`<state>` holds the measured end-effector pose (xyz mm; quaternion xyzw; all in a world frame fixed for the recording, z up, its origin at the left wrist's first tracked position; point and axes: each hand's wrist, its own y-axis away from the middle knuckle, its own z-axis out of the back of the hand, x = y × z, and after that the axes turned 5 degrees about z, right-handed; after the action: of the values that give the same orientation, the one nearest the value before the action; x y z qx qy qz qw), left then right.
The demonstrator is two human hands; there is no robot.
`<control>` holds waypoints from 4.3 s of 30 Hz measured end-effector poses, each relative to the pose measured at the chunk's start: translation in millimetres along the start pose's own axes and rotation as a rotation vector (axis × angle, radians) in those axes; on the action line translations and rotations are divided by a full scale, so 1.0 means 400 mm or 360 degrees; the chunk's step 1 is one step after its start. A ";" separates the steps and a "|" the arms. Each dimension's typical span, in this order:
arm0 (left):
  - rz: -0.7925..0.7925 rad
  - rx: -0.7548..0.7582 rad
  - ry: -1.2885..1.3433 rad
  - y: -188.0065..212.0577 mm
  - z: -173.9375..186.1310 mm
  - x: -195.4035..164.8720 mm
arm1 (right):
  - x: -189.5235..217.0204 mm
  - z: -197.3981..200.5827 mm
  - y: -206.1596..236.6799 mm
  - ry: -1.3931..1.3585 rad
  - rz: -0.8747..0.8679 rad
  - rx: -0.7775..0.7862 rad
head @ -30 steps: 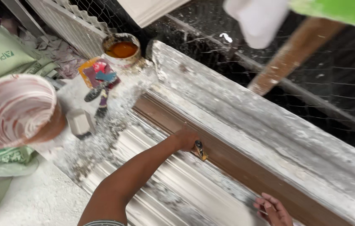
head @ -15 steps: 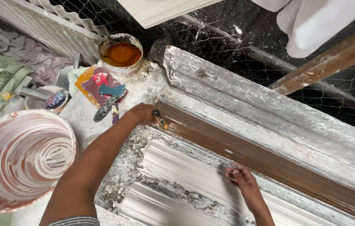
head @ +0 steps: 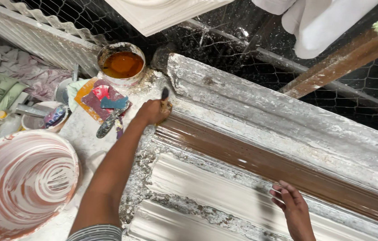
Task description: The person presses white filler into the grooves of a plaster cornice molding, washes their hands at a tap, wipes the molding with a cloth, then brushes a brown stain along the molding's recessed channel using a paintbrush. They finish by filling a pink plastic cup with water from the tap.
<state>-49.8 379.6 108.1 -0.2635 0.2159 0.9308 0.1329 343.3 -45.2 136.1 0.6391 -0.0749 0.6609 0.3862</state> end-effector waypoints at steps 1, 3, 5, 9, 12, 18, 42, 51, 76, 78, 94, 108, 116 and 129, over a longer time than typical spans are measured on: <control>-0.0003 -0.0059 -0.0009 -0.002 -0.028 -0.016 | -0.010 0.022 0.003 0.0003 -0.0018 -0.0032; -0.0022 -0.0180 -0.0028 0.000 -0.089 -0.054 | -0.039 0.067 0.002 -0.0073 0.0035 -0.0042; -0.0126 -0.0243 0.0125 0.018 -0.158 -0.101 | -0.081 0.119 0.005 -0.0117 0.0048 -0.0048; -0.0169 -0.0265 0.0196 0.041 -0.272 -0.227 | -0.176 0.233 0.013 -0.0225 0.0057 -0.0049; -0.0286 -0.0263 0.0242 0.061 -0.362 -0.342 | -0.218 0.339 0.016 -0.0242 0.0064 -0.0072; -0.0328 -0.0304 0.0121 0.126 -0.619 -0.655 | -0.244 0.667 0.088 -0.0244 0.0029 -0.0210; -0.0757 -0.0255 0.0053 0.424 -1.757 -2.007 | -0.541 2.249 0.196 -0.0374 0.0412 -0.0554; -0.0726 -0.0020 0.0076 0.494 -2.169 -2.511 | -0.491 2.724 0.073 -0.0225 0.0298 -0.0657; -0.0695 0.0145 0.0177 0.747 -3.292 -3.815 | -0.804 4.146 -0.348 -0.0428 0.0052 -0.0533; -0.0738 0.0175 0.0101 0.755 -3.341 -3.904 | -0.817 4.199 -0.350 -0.0544 0.0043 -0.0561; -0.0727 0.0408 0.0637 0.901 -3.643 -4.236 | -0.958 4.299 -0.307 -0.0697 0.0087 -0.0807; -0.0225 -0.0528 0.0313 0.802 -3.167 -3.543 | -0.807 4.020 -0.464 -0.0794 0.0386 -0.0307; 0.0018 -0.0760 0.0297 0.718 -2.675 -3.026 | -0.721 3.499 -0.551 -0.0659 0.0274 0.0007; 0.0273 -0.0718 0.0169 0.557 -1.940 -2.187 | -0.536 2.446 -0.344 -0.0417 0.0276 0.0239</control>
<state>928.3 -297.5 65.3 -0.3158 0.0308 0.9481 -0.0205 1171.8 -618.8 56.5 0.7380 -0.1300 0.6065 0.2658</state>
